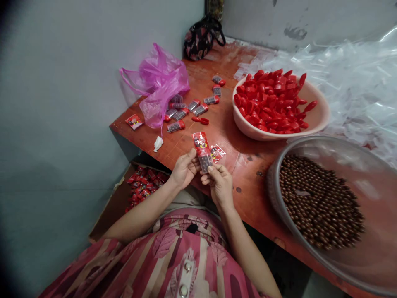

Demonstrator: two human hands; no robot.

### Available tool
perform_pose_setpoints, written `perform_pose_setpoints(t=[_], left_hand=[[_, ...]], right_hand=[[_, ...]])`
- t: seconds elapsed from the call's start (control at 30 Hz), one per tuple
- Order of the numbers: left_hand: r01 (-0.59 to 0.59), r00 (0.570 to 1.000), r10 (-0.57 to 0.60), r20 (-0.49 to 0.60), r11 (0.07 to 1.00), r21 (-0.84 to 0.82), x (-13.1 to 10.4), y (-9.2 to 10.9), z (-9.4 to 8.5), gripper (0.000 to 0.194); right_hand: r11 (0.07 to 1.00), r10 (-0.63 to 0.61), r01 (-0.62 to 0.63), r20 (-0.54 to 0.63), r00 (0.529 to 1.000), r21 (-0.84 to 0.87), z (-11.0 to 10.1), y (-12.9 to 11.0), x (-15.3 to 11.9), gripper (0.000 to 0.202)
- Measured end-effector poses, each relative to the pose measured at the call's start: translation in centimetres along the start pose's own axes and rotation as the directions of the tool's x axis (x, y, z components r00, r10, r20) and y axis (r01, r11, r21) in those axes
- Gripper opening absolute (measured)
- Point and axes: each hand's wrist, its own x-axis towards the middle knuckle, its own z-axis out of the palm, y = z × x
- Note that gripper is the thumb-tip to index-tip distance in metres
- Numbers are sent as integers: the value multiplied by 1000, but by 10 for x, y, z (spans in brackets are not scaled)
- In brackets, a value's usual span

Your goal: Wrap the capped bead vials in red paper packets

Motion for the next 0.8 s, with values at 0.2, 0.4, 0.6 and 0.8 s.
perform_pose_setpoints(t=[0.2,0.4,0.6,0.8], left_hand=[[10,1000,-8,-13,993,119,-2,-9,6,41],[43,998,-50,44,989,139,-5,-6,8,42],[42,999,-43,1,993,111,-1,-2,5,43],[137,990,-139,10,984,113,-4,-8,9,40]], right_hand=[[964,-180,160,-79,980,-211,0,7,-6,28],[998,-55,55,-39,998,-18,1,0,-1,26],[973,-155,139,-73,985,-186,1,6,-9,27],[930,-234,199,-78,969,-310,3,4,-12,25]])
